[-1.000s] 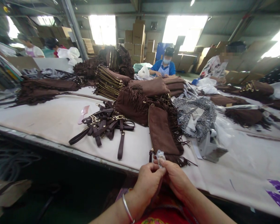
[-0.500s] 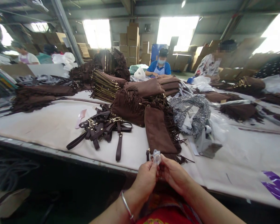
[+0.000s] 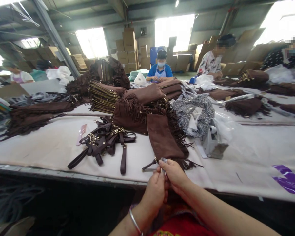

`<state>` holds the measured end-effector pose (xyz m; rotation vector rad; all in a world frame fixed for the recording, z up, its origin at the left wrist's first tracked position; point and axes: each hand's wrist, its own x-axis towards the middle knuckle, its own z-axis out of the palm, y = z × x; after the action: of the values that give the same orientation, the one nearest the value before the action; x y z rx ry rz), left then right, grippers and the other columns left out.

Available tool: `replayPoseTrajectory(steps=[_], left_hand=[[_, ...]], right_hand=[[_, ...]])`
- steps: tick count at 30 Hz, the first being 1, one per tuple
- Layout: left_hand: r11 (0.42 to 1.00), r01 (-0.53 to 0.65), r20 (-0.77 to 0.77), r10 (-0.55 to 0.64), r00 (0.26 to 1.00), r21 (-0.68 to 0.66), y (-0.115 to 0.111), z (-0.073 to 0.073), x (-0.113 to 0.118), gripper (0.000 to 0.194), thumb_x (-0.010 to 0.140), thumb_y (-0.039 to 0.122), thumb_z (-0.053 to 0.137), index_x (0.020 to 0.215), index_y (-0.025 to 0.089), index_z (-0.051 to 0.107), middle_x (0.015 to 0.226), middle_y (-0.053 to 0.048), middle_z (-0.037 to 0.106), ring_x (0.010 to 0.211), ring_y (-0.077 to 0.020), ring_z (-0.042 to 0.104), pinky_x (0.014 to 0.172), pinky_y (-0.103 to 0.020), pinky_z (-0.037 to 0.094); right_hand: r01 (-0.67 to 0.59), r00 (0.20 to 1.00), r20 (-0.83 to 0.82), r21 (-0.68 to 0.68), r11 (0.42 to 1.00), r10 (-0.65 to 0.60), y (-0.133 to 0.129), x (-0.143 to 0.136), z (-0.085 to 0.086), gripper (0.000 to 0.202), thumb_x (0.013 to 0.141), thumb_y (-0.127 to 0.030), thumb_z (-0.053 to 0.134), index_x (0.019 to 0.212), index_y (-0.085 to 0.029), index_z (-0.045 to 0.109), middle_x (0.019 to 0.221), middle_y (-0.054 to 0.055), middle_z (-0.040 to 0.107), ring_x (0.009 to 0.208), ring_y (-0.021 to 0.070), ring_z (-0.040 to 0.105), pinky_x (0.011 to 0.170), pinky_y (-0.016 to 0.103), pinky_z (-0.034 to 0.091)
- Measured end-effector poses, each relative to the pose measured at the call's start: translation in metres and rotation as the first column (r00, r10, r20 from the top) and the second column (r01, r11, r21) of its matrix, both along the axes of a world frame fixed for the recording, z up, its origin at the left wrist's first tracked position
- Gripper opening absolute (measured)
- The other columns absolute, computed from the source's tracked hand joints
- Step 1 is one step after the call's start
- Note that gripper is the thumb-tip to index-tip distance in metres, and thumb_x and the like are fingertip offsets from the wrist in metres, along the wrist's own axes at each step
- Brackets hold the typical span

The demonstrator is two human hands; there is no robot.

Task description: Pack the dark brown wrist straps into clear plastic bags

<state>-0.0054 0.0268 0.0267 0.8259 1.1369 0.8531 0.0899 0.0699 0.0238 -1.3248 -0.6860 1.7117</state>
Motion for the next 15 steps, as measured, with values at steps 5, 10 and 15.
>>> replayPoseTrajectory(steps=[5,10,15], left_hand=[[0.985,0.147,0.271,-0.116,0.956,-0.096,-0.005,-0.005,0.001,0.034,0.084,0.053,0.052,0.082,0.021,0.040,0.057,0.010,0.035,0.042,-0.0049,0.030,0.045,-0.019,0.032],[0.963,0.270,0.005,-0.270,0.963,0.019,0.000,0.003,0.002,0.037,0.088,0.056,0.041,0.081,0.020,0.046,0.057,0.006,0.045,0.045,-0.0091,0.042,0.050,-0.024,0.039],[0.828,0.339,-0.644,0.036,0.764,0.448,0.027,0.025,-0.030,0.031,0.090,0.041,0.044,0.080,0.018,0.062,0.076,-0.005,0.064,0.073,-0.0172,0.057,0.070,-0.029,0.041]], right_hand=[[-0.057,0.988,-0.147,-0.064,0.996,0.047,0.003,0.012,-0.003,0.027,0.075,-0.042,0.066,0.077,-0.018,0.055,0.061,0.002,0.066,0.040,0.0114,0.052,0.036,0.021,0.035],[-0.035,0.994,-0.104,-0.035,0.999,0.031,0.010,0.019,-0.002,0.025,0.073,-0.039,0.067,0.075,-0.017,0.054,0.065,0.004,0.068,0.049,0.0148,0.059,0.043,0.024,0.042],[-0.217,0.972,0.120,0.141,0.966,0.200,0.018,0.043,0.007,0.027,0.076,-0.040,0.063,0.070,-0.014,0.061,0.060,0.005,0.067,0.051,0.0122,0.057,0.049,0.023,0.041]])
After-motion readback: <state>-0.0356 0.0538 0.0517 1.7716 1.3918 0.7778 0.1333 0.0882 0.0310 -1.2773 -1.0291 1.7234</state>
